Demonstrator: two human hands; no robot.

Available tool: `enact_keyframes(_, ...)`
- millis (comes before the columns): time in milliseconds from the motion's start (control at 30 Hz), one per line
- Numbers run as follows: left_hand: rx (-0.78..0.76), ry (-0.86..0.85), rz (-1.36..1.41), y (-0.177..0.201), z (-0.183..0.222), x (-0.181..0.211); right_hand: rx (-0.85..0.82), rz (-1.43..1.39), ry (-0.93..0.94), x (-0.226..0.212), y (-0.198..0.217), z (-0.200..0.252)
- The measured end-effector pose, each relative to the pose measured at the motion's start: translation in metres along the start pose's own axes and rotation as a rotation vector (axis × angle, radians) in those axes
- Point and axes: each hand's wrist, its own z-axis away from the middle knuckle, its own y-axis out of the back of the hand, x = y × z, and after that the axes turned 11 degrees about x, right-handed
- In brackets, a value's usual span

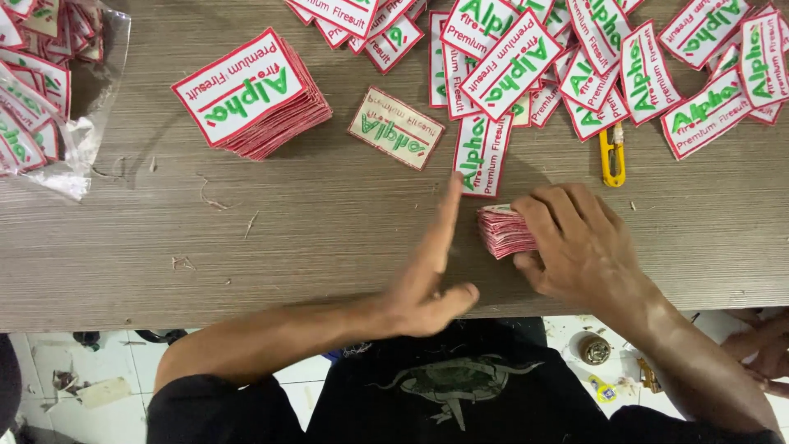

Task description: Sorting, aligning, and trimming printed labels before stacking them neatly on a work table.

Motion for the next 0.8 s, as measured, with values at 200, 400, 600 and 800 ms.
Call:
enact_keyframes(200,-0.026,0.073,-0.264,-0.044,-0.005,-0.011,0.062,0.075,0.01,-0.006,-0.004,-0.001)
enact_keyframes(400,-0.001,-0.109,-0.329,-0.029,-0.005,-0.019,0.131,0.103,0.103,-0.002,0.013,-0.014)
enact_keyframes(600,0.21,-0.321,-0.405,-0.001,-0.01,-0.031,0.247,0.094,0.057,0.0,-0.011,-0.003)
enact_keyframes(800,0.136,-0.348,-0.614,0.025,-0.002,-0.006,0.03,-0.185,-0.016,0.008,-0.004,0.005)
